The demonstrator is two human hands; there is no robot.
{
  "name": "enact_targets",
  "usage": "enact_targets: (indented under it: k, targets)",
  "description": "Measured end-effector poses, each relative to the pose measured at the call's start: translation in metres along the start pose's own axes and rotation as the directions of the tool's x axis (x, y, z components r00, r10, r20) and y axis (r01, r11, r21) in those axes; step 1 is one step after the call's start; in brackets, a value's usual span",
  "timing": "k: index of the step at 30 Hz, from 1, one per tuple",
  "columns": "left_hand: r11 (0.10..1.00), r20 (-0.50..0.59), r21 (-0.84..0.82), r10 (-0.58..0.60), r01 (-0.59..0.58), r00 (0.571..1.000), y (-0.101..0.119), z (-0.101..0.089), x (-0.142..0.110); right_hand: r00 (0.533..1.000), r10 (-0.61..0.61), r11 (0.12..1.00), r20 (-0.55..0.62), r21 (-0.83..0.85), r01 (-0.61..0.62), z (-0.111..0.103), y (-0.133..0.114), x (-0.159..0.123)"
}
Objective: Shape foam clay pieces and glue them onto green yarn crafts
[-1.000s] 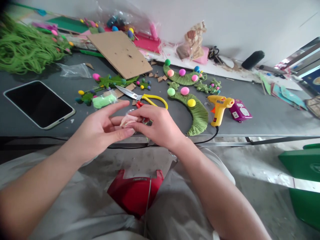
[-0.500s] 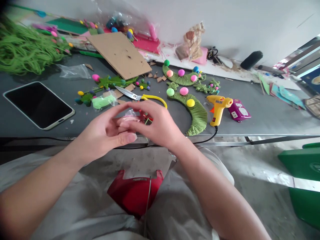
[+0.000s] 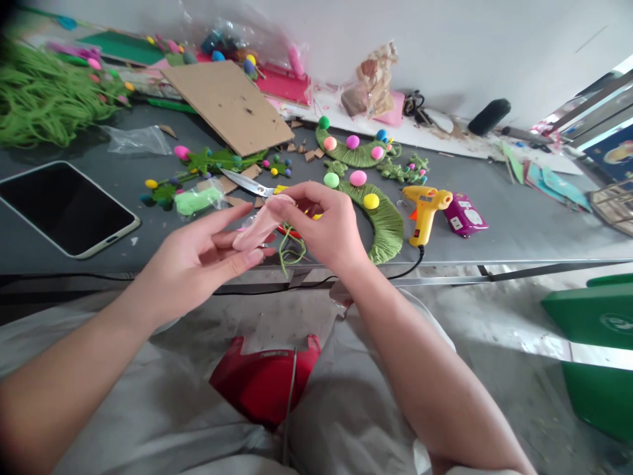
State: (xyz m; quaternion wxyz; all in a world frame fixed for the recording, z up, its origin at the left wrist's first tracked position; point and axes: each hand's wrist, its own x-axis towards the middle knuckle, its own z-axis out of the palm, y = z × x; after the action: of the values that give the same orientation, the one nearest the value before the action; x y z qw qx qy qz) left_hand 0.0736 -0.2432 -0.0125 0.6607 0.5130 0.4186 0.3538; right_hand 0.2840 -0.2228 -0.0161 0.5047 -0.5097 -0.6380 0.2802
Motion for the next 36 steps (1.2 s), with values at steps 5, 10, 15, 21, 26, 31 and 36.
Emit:
enact_targets:
  k: [5,10,15,21,26,31,36]
  targets:
    - [0.994,0.053,-0.113,0.012,-0.006,0.999,-0.004,-0.001,0.003,0.988,-0.053,0.997,0.147,-0.053,0.061,0.004,-0.003,-0.008]
    - [1.000,-0.010,0.012,0.025,-0.025,1.000,-0.014,-0.005,0.005,0.919,-0.142,0.976,0.367,-0.105,0.192,0.014,-0.008,-0.016]
    - [0.974,-0.047,0.196,0.121,-0.110,0.992,-0.009,-0.003,0.003,0.952,-0.004,1.000,0.306,0.028,-0.005,0.015,-0.007,-0.014]
    - [0.981,-0.059,0.185,0.064,-0.052,0.996,-0.005,0.002,0.000,0.999,0.024,0.998,0.031,-0.060,-0.022,0.003,0.004,-0.002]
    - [0.996,0.056,-0.024,0.088,-0.087,0.995,-0.013,0.002,0.001,0.982,-0.005,0.997,0.188,-0.071,0.019,0.001,0.007,-0.002]
    - [0.995,-0.120,0.097,0.028,-0.016,0.992,-0.008,0.002,0.006,0.905,-0.111,0.986,0.410,-0.073,0.153,0.011,0.000,-0.009]
    - [0.990,-0.142,0.137,0.054,-0.034,0.988,-0.001,0.004,0.005,0.956,-0.033,0.999,0.293,-0.024,0.042,0.010,-0.004,-0.008]
